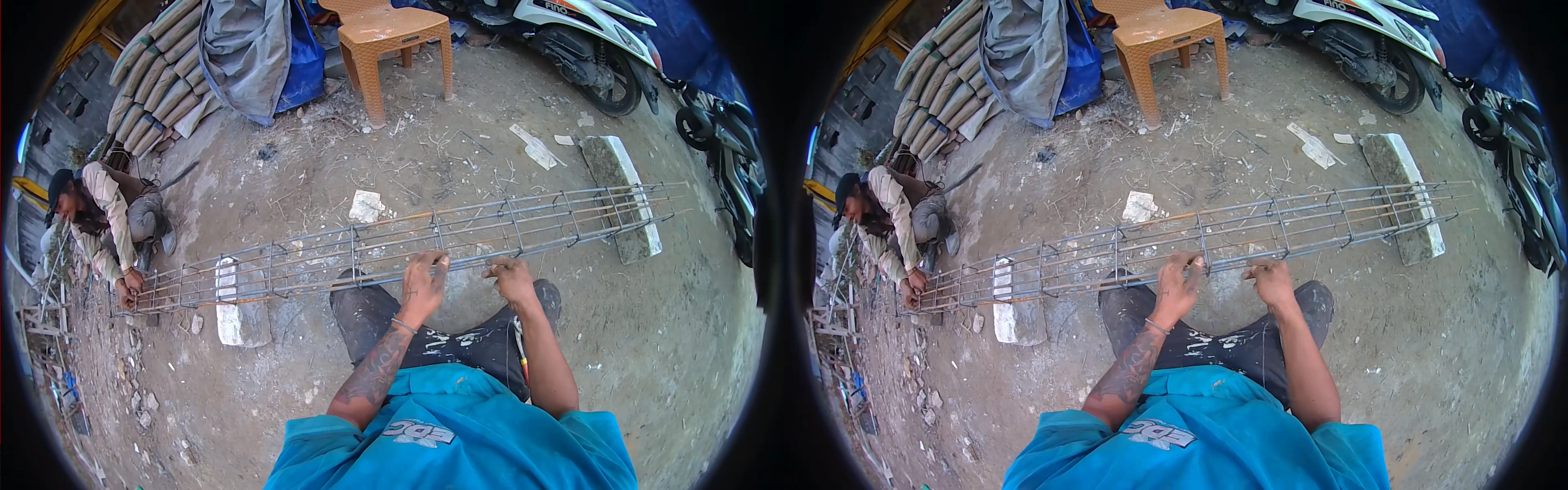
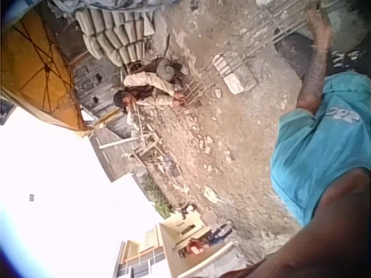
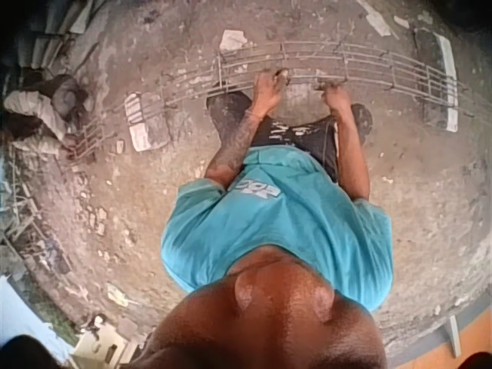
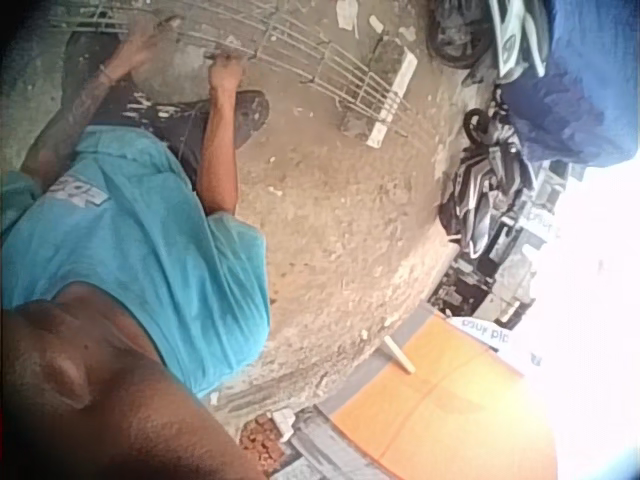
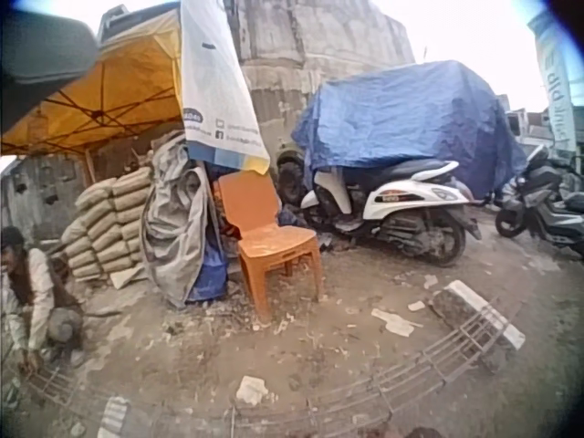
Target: The person constructs a rebar cage by wrapping tie wire around intersecting metal bars by hand and twisting and tightening the wire using pliers.
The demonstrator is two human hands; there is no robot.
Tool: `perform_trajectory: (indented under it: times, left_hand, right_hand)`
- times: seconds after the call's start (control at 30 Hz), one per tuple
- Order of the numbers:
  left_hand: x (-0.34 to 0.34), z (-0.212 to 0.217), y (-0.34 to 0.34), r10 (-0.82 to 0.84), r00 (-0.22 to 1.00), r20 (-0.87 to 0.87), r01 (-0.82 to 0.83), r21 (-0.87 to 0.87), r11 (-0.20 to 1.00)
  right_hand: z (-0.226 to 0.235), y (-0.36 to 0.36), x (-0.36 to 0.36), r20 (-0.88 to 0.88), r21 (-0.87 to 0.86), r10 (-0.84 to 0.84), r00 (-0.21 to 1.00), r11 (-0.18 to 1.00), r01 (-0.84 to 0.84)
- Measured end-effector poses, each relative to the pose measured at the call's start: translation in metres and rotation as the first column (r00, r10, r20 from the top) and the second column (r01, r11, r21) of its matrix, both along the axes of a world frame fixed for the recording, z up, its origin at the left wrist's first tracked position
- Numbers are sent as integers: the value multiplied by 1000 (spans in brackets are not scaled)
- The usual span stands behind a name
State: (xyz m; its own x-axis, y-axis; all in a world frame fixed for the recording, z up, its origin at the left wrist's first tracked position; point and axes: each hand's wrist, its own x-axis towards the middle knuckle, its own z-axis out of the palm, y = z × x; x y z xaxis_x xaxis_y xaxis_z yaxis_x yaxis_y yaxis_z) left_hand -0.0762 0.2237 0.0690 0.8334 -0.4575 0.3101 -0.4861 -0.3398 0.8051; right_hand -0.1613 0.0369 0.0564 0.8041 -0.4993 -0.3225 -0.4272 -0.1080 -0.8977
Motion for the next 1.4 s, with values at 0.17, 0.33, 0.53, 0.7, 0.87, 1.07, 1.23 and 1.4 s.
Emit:
perform_trajectory:
  times: [0.17, 0.33, 0.53, 0.7, 0.87, 1.07, 1.23, 1.4]
  left_hand:
    - [89, -36, -16, 112, 994, -18, -111, 56, 992]
    - [103, -53, -35, 14, 1000, -28, -4, 322, 947]
    - [91, -54, -50, 29, 996, -88, 1, 332, 943]
    - [87, -54, -51, -23, 984, -174, 109, 499, 860]
    - [94, -67, -78, 67, 956, -286, 152, 675, 722]
    - [108, -84, -94, 204, 916, -344, 107, 702, 704]
    - [93, -83, -98, 256, 932, -258, -52, 603, 796]
    - [87, -112, -82, 405, 914, -9, -381, 322, 867]
  right_hand:
    - [-32, 13, 9, -70, 241, -205, 976, 946, 216]
    - [-22, 22, -4, 14, 55, -205, 979, 978, 203]
    - [-16, 23, -2, -41, -15, -245, 969, 970, 244]
    - [-29, 20, -17, -5, -73, -169, 986, 983, 168]
    - [-31, 26, 19, 1, 401, -277, 961, 880, 253]
    - [-56, 32, 37, 46, 122, -183, 982, 977, 177]
    - [-55, 28, 32, 104, -696, 65, 992, 718, 26]
    - [-45, 42, 49, -94, -758, 146, 985, 631, -166]
